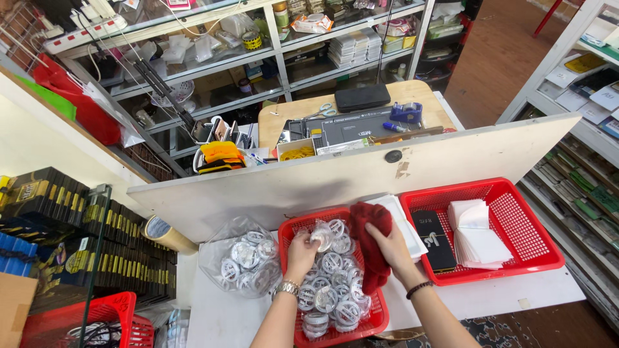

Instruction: The person wipes small round white containers one at a time with a red cloth, then places each cleaned container into a clear plastic container beside the red basket. The person repeats this wiping and transferring cycle continuously across the counter.

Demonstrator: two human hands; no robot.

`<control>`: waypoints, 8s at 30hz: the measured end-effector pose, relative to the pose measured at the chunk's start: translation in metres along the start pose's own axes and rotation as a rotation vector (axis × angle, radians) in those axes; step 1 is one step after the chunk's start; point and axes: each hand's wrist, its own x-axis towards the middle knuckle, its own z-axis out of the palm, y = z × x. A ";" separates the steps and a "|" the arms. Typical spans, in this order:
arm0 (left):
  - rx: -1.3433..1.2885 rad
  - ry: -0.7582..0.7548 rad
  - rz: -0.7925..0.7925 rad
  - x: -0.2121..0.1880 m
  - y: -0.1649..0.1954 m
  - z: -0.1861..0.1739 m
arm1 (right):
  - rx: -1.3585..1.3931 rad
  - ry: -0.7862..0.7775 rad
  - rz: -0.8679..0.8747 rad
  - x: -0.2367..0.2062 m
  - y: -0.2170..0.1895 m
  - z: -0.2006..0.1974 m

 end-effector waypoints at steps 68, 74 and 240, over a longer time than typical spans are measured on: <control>0.008 0.113 0.266 -0.010 0.048 -0.057 | -0.878 0.097 -0.328 0.048 -0.049 0.060; 0.164 0.046 0.224 0.006 0.017 0.033 | -1.421 0.085 -0.036 0.021 -0.035 -0.004; -0.724 0.040 0.010 -0.049 0.060 -0.020 | -0.583 -0.313 -0.250 0.023 -0.029 0.043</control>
